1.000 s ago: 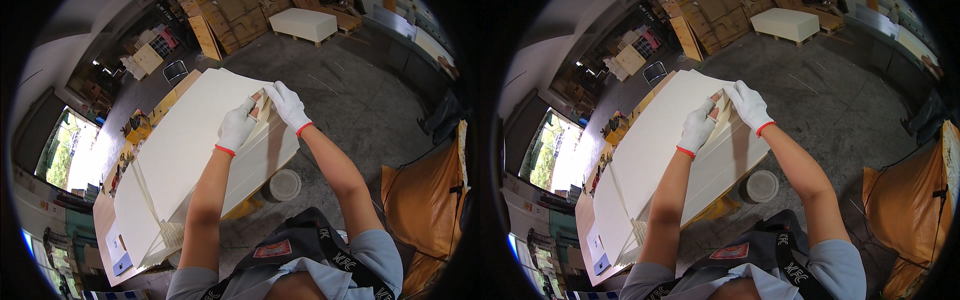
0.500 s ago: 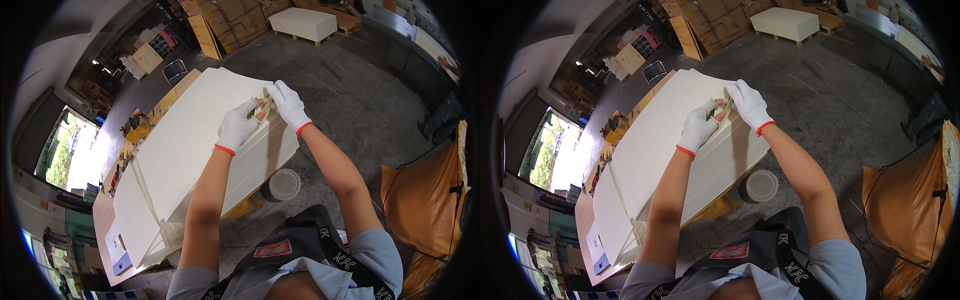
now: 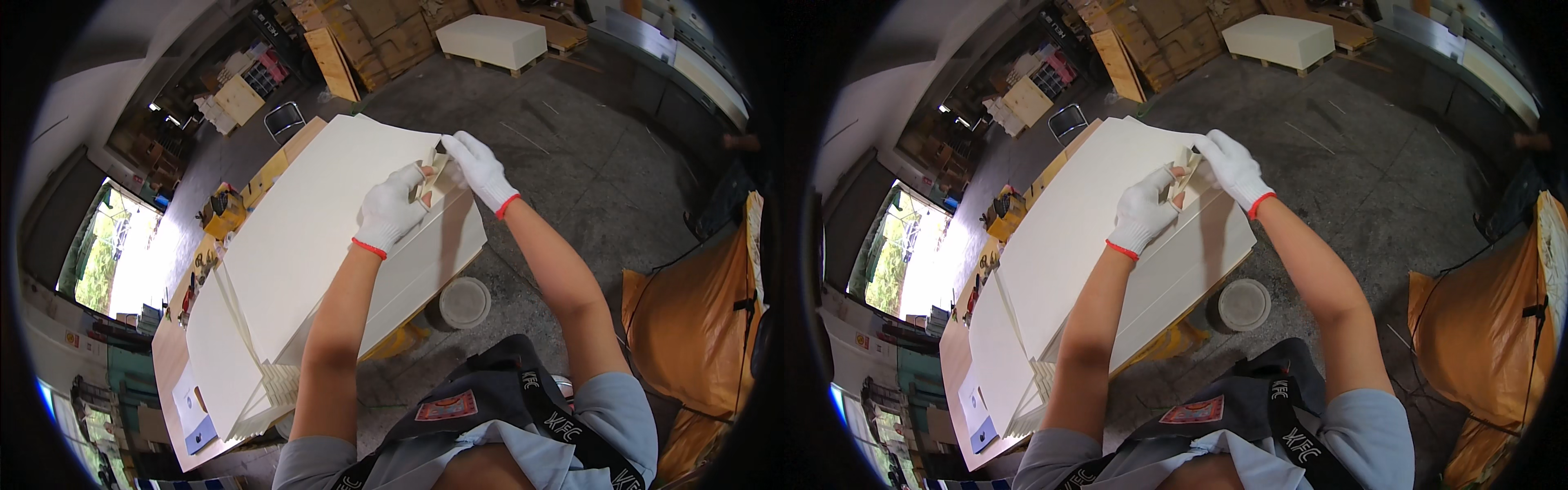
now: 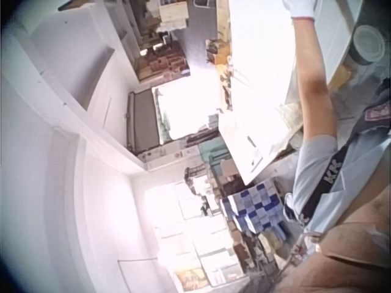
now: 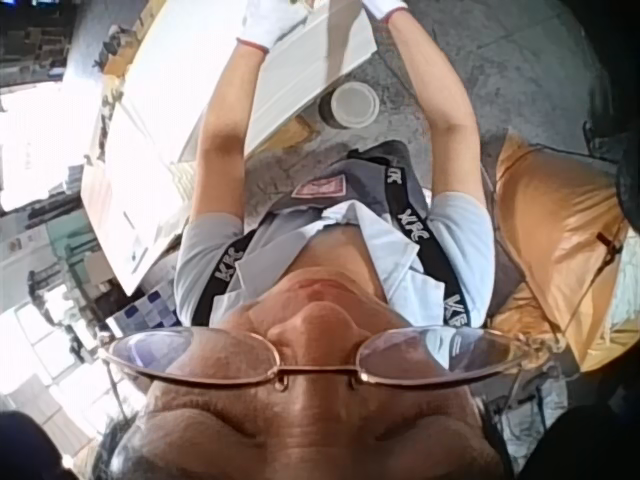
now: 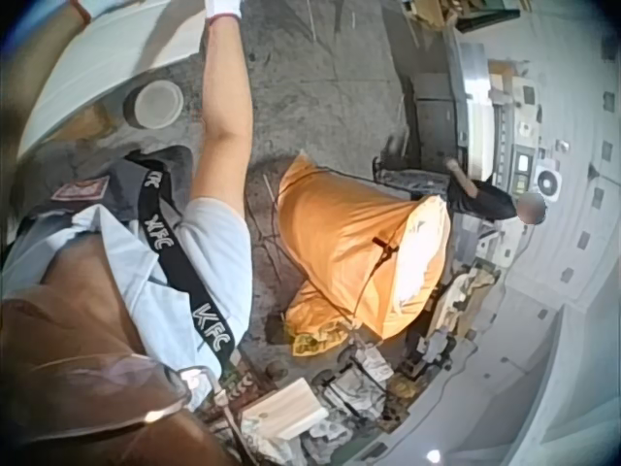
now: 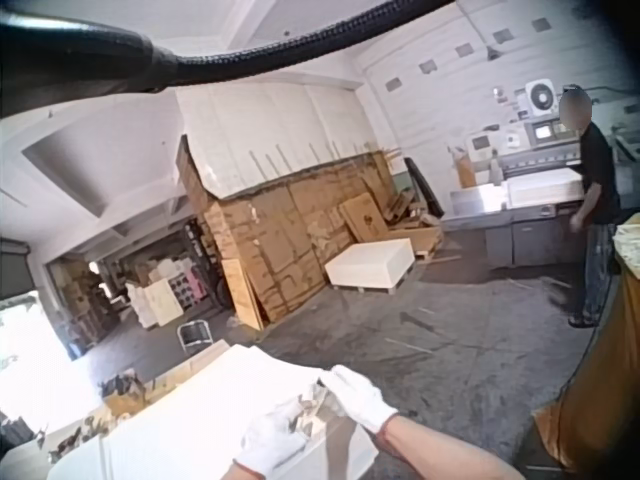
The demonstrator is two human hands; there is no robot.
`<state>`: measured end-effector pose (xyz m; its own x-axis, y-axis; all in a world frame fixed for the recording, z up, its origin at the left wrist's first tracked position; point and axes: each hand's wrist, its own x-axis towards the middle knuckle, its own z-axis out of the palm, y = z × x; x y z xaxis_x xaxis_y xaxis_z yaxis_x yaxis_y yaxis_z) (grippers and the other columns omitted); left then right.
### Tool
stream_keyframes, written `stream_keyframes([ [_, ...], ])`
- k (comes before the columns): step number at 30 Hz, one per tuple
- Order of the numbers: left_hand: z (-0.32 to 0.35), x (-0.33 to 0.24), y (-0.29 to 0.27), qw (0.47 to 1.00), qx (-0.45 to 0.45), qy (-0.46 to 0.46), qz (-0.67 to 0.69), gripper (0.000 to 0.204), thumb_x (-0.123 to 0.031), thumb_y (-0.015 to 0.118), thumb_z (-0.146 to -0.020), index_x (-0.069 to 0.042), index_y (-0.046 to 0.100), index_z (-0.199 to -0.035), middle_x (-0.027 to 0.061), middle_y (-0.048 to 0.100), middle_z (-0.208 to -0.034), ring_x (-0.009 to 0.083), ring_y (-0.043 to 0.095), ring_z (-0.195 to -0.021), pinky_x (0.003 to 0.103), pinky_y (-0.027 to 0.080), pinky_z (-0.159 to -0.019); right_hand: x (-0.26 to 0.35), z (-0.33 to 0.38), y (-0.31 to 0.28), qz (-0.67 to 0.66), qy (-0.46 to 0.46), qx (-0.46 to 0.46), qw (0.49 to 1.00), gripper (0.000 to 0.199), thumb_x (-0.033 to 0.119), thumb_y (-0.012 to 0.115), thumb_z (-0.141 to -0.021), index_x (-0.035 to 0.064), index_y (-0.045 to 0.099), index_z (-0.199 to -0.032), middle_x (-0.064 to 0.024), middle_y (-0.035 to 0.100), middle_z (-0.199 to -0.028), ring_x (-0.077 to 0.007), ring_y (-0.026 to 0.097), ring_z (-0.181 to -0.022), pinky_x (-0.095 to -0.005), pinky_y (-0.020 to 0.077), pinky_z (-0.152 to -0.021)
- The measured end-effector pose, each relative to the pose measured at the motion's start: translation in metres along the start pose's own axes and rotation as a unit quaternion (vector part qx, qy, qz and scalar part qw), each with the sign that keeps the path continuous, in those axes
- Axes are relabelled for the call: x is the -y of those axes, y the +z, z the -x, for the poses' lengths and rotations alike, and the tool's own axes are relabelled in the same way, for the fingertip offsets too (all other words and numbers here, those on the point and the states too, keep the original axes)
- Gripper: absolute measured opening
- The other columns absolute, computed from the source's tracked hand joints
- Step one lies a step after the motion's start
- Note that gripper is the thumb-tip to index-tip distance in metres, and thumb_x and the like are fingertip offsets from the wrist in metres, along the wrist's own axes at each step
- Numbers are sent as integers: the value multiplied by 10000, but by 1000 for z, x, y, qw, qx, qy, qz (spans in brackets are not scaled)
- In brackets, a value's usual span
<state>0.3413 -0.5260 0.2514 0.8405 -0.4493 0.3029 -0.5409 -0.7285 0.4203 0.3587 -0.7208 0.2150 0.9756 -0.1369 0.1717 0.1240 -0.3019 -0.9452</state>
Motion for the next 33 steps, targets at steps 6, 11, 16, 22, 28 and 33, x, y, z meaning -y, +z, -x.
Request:
stream_keyframes([
  [6,1,16,6,996,-49,71,-20,352,-162,627,-900,-208,655,-1248,146,680,-1160,300,695,-951,368,553,-836,-9,11,-19,425,-235,9,874,341,461,552,-941,124,598,-919,-118,656,-833,-348,649,-770,-455,505,-688],
  [11,-3,14,7,996,-22,82,-33,322,-181,650,-898,-199,669,-1219,141,671,-1186,295,693,-958,359,549,-858,-12,0,-11,340,-295,-35,892,276,389,548,-957,115,579,-940,-126,626,-809,-363,622,-783,-463,486,-671],
  [16,1,12,6,999,-12,48,-23,336,-222,700,-874,-201,676,-1208,110,679,-1173,287,694,-950,359,543,-868,-16,10,1,118,-78,6,990,352,436,471,-998,98,569,-978,-187,624,-870,-409,594,-861,-479,438,-732],
  [22,1,14,8,995,-34,77,-46,339,-204,700,-866,-204,683,-1205,107,673,-1201,291,694,-939,354,554,-852,-19,9,-5,132,-86,-28,987,393,473,476,-988,94,580,-983,-197,626,-837,-414,603,-850,-483,446,-730],
  [28,5,3,4,984,-48,95,-143,390,-235,662,-878,-234,650,-1268,100,657,-1234,285,684,-961,378,555,-842,-15,10,-19,313,-94,77,942,477,571,511,-942,100,586,-945,-159,651,-809,-374,639,-826,-468,471,-727],
  [33,13,-3,5,979,-8,51,-196,407,-287,636,-896,-212,607,-1295,83,630,-1223,300,640,-1021,419,531,-860,-31,6,-15,386,-189,40,902,448,544,515,-936,116,582,-1048,-120,655,-962,-346,640,-923,-458,511,-766],
])
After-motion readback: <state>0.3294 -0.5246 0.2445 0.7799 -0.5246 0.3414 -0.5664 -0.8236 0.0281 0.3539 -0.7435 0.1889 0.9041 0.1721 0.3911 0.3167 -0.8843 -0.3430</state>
